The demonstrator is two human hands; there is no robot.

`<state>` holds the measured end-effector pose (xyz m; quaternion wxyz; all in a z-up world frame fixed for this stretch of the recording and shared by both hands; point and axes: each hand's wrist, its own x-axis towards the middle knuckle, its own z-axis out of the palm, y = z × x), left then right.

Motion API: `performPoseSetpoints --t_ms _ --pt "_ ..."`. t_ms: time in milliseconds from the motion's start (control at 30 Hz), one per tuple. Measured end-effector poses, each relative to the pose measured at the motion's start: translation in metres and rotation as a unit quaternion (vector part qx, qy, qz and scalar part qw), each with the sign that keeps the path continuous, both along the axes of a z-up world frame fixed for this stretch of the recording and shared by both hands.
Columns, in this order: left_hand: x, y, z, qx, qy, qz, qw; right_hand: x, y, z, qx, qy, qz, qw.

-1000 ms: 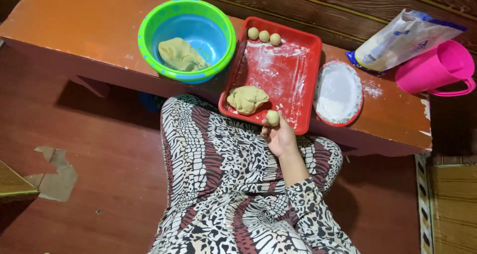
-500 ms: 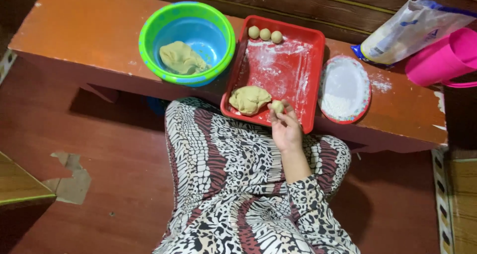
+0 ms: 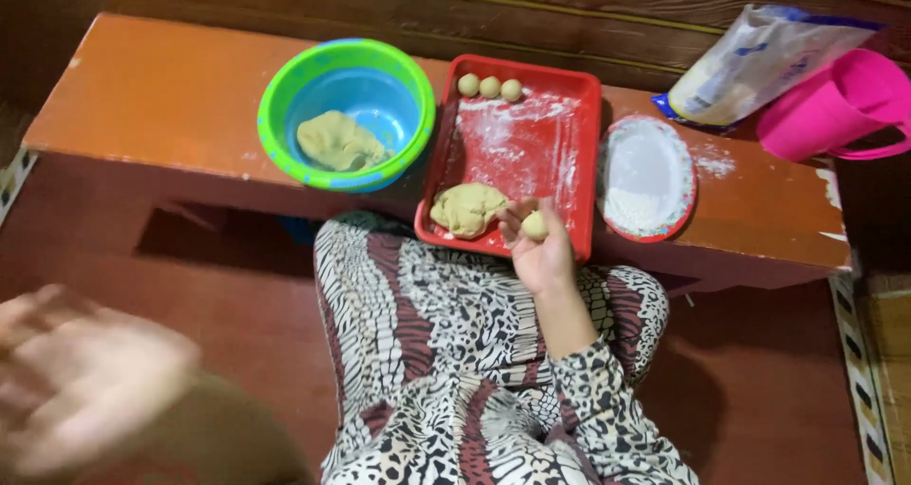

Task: Shaping small dough balls by pinching pieces from a larger mass and rolling them between palms.

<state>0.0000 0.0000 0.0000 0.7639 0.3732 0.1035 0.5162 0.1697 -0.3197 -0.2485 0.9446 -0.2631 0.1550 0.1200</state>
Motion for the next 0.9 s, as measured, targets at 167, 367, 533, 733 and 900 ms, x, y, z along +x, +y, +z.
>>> performPoseSetpoints --t_ms 167,367,533,733,900 --pt "0.093 -0.125 -0.137 0.061 0.232 -0.313 0.919 -0.033 0.018 0.038 -0.134 -0.162 -0.043 0.977" --pt "0.117 -0.201 -0.205 -0.039 0.157 -0.509 0.845 -0.102 0.057 0.091 -0.391 -0.267 0.035 0.880" --pt "0.102 -0.221 -0.166 0.005 0.104 -0.513 0.852 -0.070 0.037 0.096 -0.485 -0.317 -0.027 0.815" --pt "0.110 -0.211 -0.143 0.117 0.057 -0.448 0.885 -0.048 0.029 0.067 -0.508 -0.340 -0.037 0.790" --pt "0.134 -0.211 -0.207 0.001 0.043 -0.508 0.861 -0.076 0.040 0.095 -0.535 -0.383 0.035 0.752"
